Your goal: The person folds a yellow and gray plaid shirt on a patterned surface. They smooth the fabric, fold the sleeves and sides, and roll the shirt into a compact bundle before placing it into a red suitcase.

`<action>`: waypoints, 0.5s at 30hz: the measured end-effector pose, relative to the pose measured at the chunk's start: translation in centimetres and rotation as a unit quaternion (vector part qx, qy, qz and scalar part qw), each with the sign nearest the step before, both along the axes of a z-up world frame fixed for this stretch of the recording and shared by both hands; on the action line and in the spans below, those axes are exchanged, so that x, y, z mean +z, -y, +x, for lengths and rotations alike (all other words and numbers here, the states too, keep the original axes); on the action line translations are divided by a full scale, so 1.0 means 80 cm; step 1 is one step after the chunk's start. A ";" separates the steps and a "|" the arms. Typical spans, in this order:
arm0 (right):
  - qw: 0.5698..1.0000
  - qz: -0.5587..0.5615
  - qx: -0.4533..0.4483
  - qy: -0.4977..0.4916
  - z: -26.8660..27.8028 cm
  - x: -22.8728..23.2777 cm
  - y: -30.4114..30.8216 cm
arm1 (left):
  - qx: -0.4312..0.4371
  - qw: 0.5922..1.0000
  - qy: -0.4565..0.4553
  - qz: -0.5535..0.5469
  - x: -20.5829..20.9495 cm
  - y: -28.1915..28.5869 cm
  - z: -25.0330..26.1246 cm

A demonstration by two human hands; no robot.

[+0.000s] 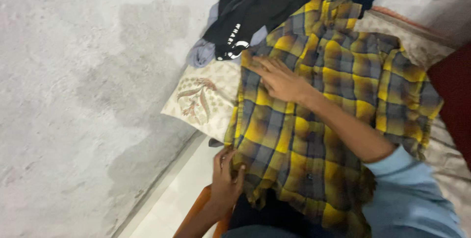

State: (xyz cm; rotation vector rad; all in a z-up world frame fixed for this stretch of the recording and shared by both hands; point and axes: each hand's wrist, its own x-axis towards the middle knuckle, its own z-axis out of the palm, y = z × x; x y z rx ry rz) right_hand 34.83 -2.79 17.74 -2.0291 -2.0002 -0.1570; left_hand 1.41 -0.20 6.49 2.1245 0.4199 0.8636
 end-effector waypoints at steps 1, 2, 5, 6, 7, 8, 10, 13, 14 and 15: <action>1.000 0.003 -0.004 -0.008 0.003 -0.002 -0.013 | -0.003 1.000 0.006 -0.022 -0.005 0.001 -0.001; 1.000 0.003 -0.008 -0.017 0.009 -0.003 -0.026 | -0.004 0.999 0.012 -0.046 -0.009 0.003 0.001; 0.999 -0.014 -0.024 -0.017 0.024 -0.011 -0.062 | -0.007 0.973 -0.005 -0.231 -0.018 0.000 -0.005; 0.999 -0.021 -0.033 -0.011 0.030 -0.013 -0.070 | -0.011 0.951 -0.015 -0.309 -0.022 -0.003 -0.005; 0.998 -0.042 -0.040 0.030 0.035 -0.016 -0.077 | -0.015 0.959 -0.021 -0.282 -0.025 -0.005 -0.004; 0.995 -0.062 -0.046 0.070 0.037 -0.019 -0.085 | -0.017 0.966 -0.028 -0.255 -0.030 -0.006 -0.007; 0.990 -0.081 -0.050 0.104 0.039 -0.022 -0.096 | -0.017 0.969 -0.065 -0.239 -0.035 -0.007 -0.012; 0.992 -0.081 -0.054 0.084 0.046 -0.020 -0.104 | -0.029 0.956 -0.120 -0.267 -0.036 -0.005 -0.017; 0.992 -0.082 -0.059 0.075 0.050 -0.018 -0.107 | -0.041 0.953 -0.121 -0.276 -0.038 -0.006 -0.024; 0.992 -0.082 -0.064 0.067 0.052 -0.018 -0.109 | -0.053 0.949 -0.122 -0.284 -0.039 -0.008 -0.029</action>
